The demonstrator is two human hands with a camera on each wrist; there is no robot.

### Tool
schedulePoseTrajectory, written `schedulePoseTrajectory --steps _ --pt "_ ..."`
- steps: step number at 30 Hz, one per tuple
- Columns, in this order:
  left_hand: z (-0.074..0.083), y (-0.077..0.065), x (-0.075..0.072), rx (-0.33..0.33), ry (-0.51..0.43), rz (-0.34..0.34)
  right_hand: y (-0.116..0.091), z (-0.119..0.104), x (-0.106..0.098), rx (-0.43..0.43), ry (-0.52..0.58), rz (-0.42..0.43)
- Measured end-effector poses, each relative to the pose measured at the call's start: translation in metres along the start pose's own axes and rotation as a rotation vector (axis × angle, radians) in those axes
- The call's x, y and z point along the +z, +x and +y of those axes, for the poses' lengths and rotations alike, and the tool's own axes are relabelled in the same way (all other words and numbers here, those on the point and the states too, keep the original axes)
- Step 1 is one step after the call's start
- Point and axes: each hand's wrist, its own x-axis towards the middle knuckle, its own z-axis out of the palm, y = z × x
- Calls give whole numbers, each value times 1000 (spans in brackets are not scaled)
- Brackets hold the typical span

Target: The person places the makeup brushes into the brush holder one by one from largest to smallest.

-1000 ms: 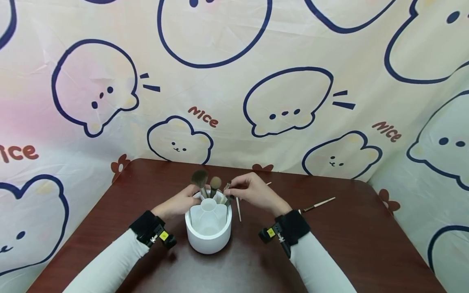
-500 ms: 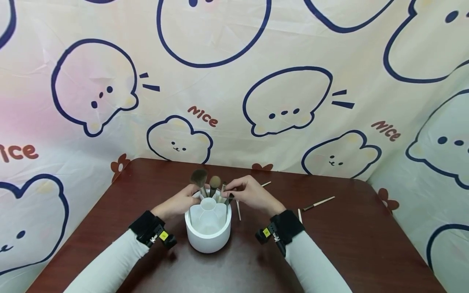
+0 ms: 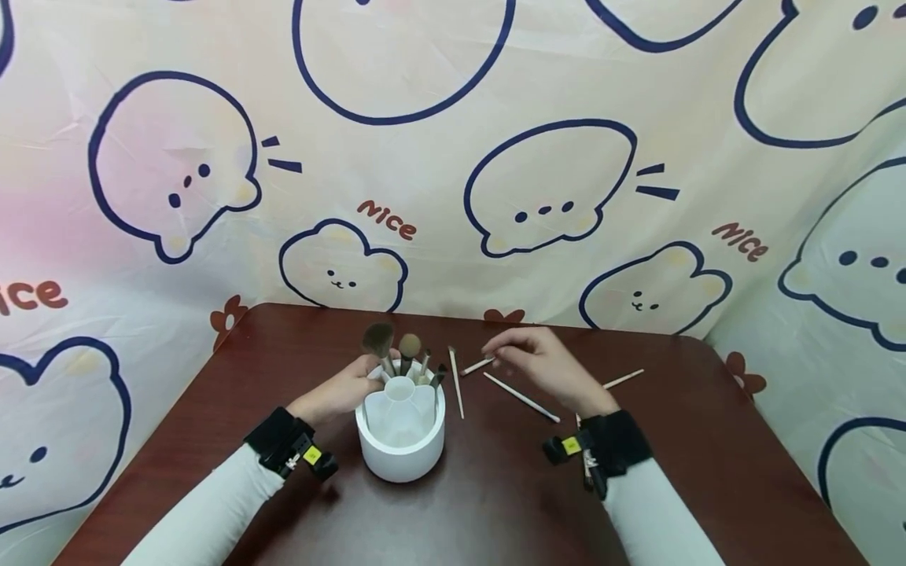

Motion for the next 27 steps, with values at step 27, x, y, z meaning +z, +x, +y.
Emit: schedulePoseTrajectory --steps 27 --pt "31 -40 16 46 48 182 -112 81 -43 147 -577 -242"
